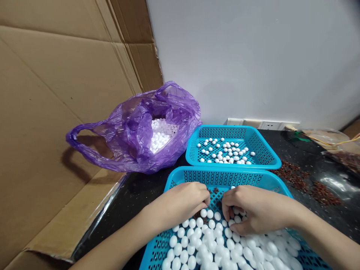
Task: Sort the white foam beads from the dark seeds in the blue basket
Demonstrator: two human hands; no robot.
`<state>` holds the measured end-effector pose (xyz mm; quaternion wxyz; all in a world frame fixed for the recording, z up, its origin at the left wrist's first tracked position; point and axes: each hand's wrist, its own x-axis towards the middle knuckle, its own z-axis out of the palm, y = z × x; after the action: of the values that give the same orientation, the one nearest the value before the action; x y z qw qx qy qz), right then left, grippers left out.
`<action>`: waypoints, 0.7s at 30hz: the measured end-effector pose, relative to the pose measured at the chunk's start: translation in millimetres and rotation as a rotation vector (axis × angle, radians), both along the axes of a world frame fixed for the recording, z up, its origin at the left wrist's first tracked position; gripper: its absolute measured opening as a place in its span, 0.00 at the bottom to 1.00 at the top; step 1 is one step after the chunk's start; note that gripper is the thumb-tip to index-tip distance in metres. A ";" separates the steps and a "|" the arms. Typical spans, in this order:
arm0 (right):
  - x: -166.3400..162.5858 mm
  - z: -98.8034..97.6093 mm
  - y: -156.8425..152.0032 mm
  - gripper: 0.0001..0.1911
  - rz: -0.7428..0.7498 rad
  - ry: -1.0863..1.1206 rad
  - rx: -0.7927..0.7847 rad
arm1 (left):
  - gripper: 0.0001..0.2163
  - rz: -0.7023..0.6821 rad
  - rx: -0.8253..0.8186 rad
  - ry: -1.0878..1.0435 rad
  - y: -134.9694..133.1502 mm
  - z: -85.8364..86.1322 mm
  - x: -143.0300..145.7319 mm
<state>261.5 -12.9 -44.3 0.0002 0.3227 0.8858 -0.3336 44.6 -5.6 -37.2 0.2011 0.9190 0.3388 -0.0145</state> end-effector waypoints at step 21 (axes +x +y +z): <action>-3.3 3.0 5.0 0.09 -0.256 0.273 -0.015 | 0.07 0.029 0.035 -0.115 -0.6 1.2 -2.1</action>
<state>258.2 -7.9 -41.3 -0.1603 0.3846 0.8267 -0.3780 42.5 -6.2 -36.0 0.2042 0.9167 0.3401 0.0472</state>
